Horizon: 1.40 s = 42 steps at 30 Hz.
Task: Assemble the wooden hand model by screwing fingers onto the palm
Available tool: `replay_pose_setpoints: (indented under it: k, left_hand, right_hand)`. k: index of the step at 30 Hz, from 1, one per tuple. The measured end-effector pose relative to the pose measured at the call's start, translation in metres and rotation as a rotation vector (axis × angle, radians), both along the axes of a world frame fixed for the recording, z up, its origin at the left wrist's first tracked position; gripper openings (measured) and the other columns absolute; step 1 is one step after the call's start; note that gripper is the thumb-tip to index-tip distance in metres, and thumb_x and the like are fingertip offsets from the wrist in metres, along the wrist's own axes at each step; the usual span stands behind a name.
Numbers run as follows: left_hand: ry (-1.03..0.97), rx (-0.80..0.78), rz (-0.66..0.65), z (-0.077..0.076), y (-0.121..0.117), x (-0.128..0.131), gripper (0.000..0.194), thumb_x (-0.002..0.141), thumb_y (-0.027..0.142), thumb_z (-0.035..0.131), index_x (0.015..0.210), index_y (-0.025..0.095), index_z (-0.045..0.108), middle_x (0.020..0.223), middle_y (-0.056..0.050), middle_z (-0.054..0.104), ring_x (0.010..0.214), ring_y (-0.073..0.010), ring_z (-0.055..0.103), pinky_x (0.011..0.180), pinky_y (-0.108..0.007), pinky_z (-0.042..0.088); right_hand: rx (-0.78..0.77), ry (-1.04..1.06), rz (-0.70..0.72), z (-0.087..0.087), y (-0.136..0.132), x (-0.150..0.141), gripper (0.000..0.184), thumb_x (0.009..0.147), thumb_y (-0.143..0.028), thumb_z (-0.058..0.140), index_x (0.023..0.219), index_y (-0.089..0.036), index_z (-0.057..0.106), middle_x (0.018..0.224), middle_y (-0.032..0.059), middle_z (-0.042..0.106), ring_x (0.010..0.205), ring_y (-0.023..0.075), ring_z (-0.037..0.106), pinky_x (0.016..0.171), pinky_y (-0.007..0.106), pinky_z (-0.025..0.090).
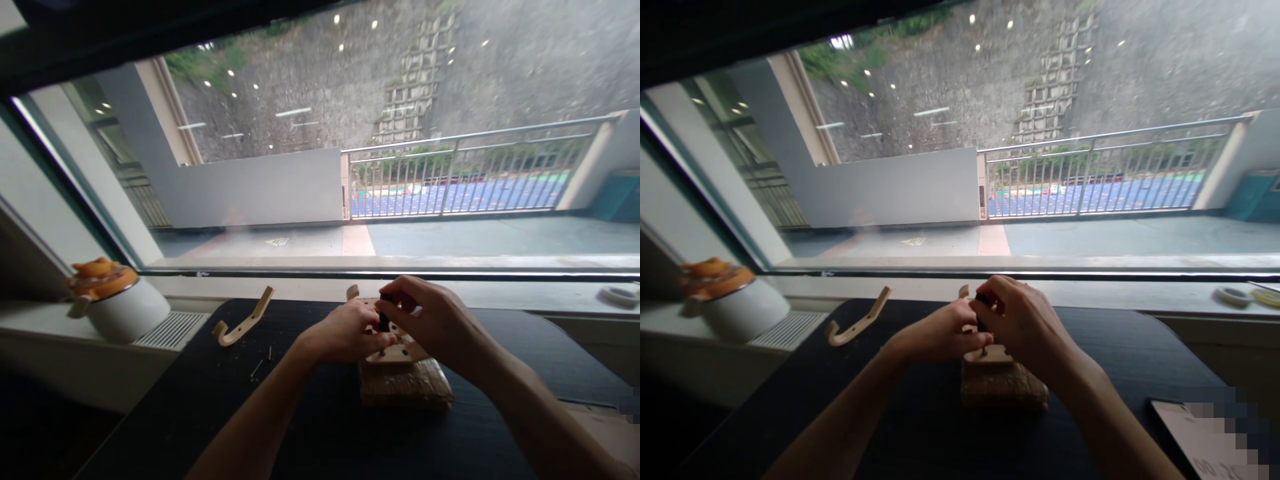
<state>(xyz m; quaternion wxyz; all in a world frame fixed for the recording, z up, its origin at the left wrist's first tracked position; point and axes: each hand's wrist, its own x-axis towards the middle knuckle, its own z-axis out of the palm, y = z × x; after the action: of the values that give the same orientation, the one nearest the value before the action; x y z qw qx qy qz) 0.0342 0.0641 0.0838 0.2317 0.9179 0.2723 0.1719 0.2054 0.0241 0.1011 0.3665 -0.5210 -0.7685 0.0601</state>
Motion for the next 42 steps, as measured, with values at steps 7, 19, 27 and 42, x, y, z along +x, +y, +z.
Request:
replay_pose_setpoints:
  k: [7, 19, 27, 42]
  left_hand:
    - [-0.015, -0.018, -0.020, -0.0020, 0.0012, -0.0029, 0.024, 0.087, 0.033, 0.054, 0.080, 0.013, 0.067, 0.090, -0.005, 0.064, 0.077, -0.0145, 0.056, 0.069, -0.024, 0.044]
    - [0.023, -0.001, 0.003, -0.0003, -0.0007, -0.0014, 0.026, 0.086, 0.035, 0.055, 0.081, 0.014, 0.069, 0.090, -0.005, 0.065, 0.079, -0.0167, 0.058, 0.074, -0.025, 0.046]
    - [-0.001, 0.013, -0.046, 0.0017, -0.0023, -0.0010, 0.020, 0.086, 0.028, 0.055, 0.090, 0.015, 0.069, 0.095, -0.005, 0.065, 0.084, -0.0161, 0.058, 0.078, -0.024, 0.045]
    - [0.007, 0.026, -0.001, 0.0040, -0.0032, 0.0003, 0.020, 0.086, 0.031, 0.056, 0.088, 0.015, 0.068, 0.098, -0.005, 0.064, 0.090, -0.0183, 0.056, 0.078, -0.026, 0.045]
  right_hand:
    - [-0.023, -0.013, 0.108, 0.0037, -0.0032, 0.0017, 0.029, 0.088, -0.032, 0.051, 0.112, -0.025, 0.065, 0.091, 0.0009, 0.070, 0.070, 0.0136, 0.064, 0.059, 0.023, 0.046]
    - [0.010, -0.023, 0.090, 0.0035, -0.0026, 0.0012, 0.020, 0.085, -0.030, 0.055, 0.096, -0.024, 0.069, 0.081, -0.0007, 0.071, 0.067, 0.0139, 0.063, 0.058, 0.024, 0.045]
    - [0.024, -0.048, 0.017, 0.0010, -0.0030, -0.0044, 0.019, 0.084, -0.037, 0.056, 0.089, -0.023, 0.067, 0.078, 0.0008, 0.068, 0.067, 0.0156, 0.061, 0.059, 0.026, 0.045]
    - [0.045, 0.023, 0.100, 0.0003, 0.0007, -0.0008, 0.019, 0.085, -0.032, 0.054, 0.092, -0.023, 0.069, 0.080, 0.0016, 0.068, 0.067, 0.0139, 0.061, 0.057, 0.023, 0.045]
